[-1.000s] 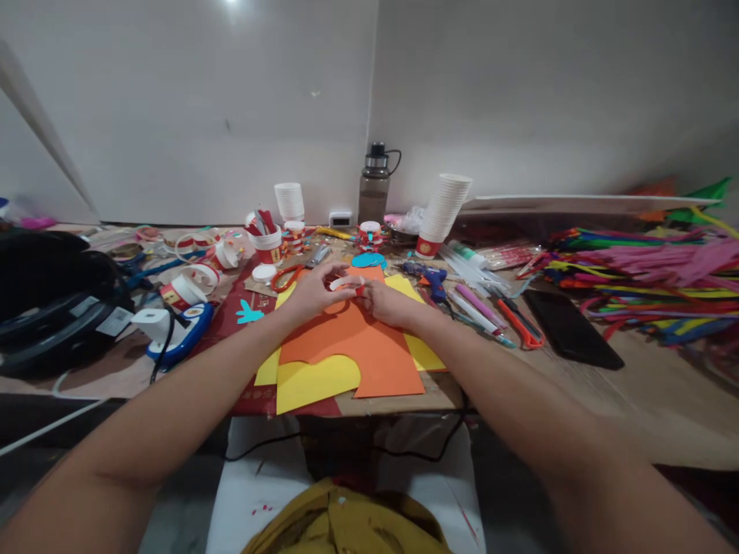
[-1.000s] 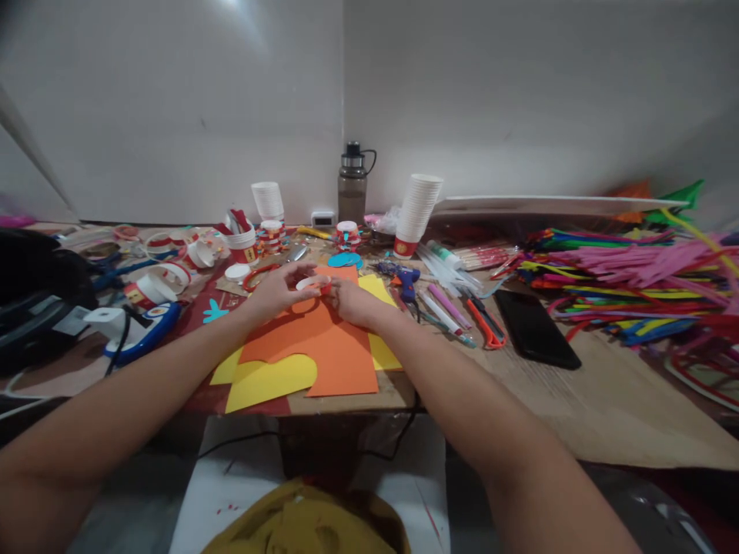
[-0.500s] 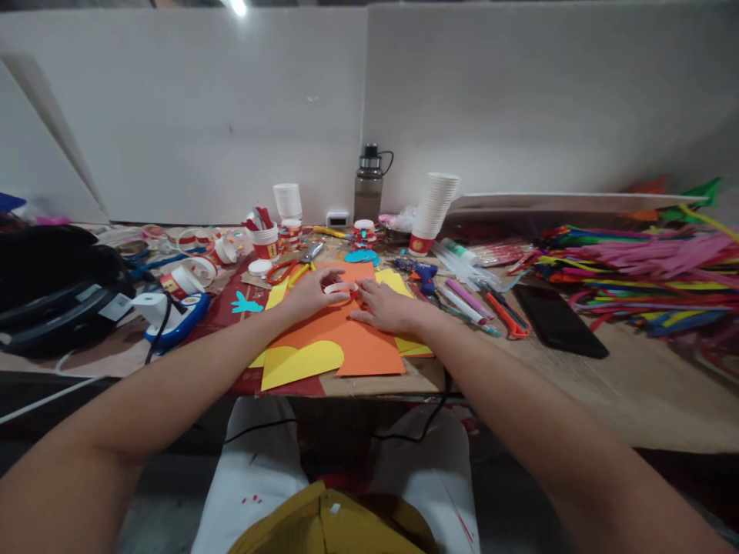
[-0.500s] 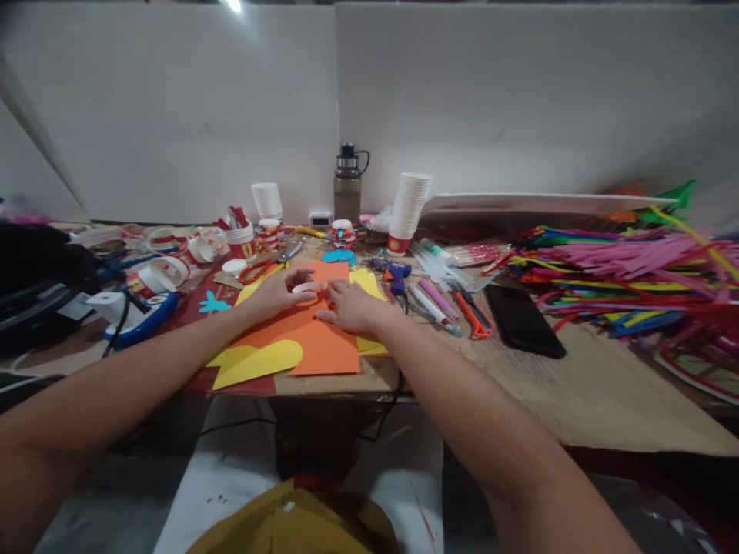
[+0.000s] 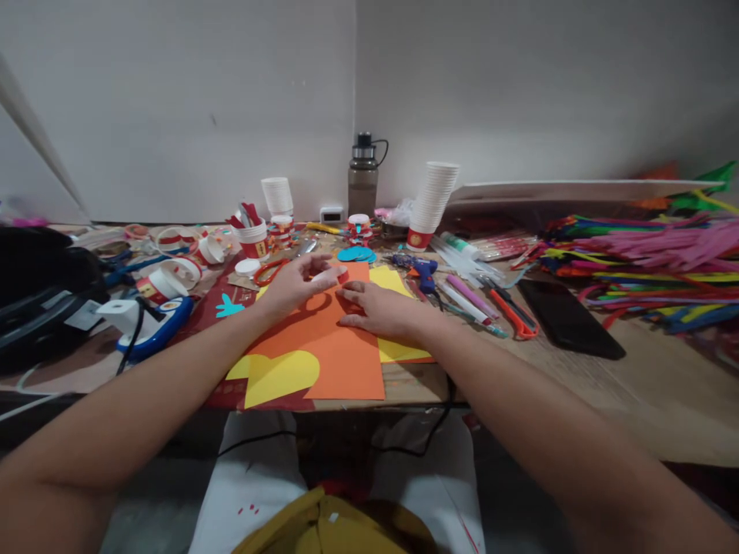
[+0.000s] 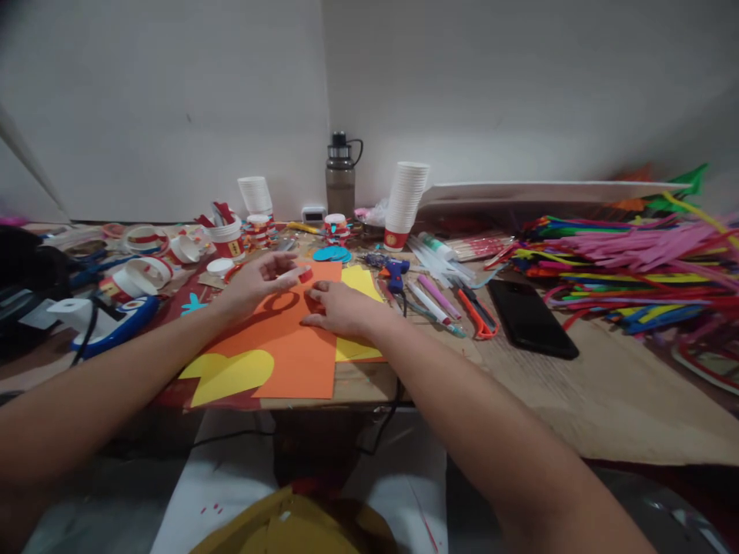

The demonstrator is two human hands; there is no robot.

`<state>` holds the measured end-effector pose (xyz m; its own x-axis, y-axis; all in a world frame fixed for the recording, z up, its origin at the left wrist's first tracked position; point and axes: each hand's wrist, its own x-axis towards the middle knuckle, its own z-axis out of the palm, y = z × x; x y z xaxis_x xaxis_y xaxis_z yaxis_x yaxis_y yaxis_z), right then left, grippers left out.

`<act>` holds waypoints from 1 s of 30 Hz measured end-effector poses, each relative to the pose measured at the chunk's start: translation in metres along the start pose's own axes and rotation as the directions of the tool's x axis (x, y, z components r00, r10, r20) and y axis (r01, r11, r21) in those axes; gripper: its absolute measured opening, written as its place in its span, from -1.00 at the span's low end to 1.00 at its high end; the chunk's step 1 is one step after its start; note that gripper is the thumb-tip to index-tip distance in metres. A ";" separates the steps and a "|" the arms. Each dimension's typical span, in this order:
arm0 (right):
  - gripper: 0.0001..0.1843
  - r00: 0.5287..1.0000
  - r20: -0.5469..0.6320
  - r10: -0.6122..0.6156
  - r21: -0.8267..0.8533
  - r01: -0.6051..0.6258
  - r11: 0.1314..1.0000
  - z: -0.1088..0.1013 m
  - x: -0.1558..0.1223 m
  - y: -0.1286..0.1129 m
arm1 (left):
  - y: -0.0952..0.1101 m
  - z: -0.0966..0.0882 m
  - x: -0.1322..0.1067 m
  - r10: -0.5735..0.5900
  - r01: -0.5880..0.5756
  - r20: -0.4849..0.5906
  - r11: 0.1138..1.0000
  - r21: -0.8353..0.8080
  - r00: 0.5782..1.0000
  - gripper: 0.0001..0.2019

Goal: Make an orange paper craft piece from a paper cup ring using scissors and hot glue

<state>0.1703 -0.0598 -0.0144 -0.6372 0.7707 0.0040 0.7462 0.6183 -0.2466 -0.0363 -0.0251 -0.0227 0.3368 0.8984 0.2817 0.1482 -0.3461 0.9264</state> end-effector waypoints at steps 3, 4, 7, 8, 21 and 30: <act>-0.25 0.999 0.031 -0.044 0.013 0.044 0.999 0.002 0.002 0.007 | 0.002 -0.003 0.003 0.018 -0.024 -0.056 0.993 -0.115 0.998 -0.42; -0.26 0.998 0.029 -0.062 0.011 0.062 0.998 0.002 0.002 0.009 | 0.001 -0.004 0.003 0.009 -0.017 -0.055 0.990 -0.138 0.998 -0.41; -0.36 0.997 0.001 -0.083 0.006 0.083 0.997 -0.002 0.003 0.007 | -0.005 -0.007 0.004 -0.067 0.068 0.009 0.992 -0.103 0.998 -0.44; -0.42 0.997 -0.006 -0.082 0.000 0.082 0.997 -0.005 0.003 0.006 | -0.007 -0.008 0.004 -0.099 0.101 0.037 0.993 -0.067 0.994 -0.45; -0.80 0.914 -0.396 0.084 0.113 -0.042 0.993 -0.011 0.017 -0.001 | 0.017 -0.041 0.025 0.003 -0.192 -0.343 0.833 -0.519 0.939 -0.53; -0.67 0.987 -0.133 -0.091 -0.229 0.059 0.972 -0.016 0.122 -0.043 | 0.027 -0.059 0.032 0.052 -0.339 -0.485 0.781 -0.525 0.873 -0.51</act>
<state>0.0629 0.0100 0.0118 -0.6711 0.7250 0.1550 0.7319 0.6812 -0.0171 -0.0763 0.0098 0.0258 -0.1495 0.8972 0.4156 -0.4869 -0.4326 0.7588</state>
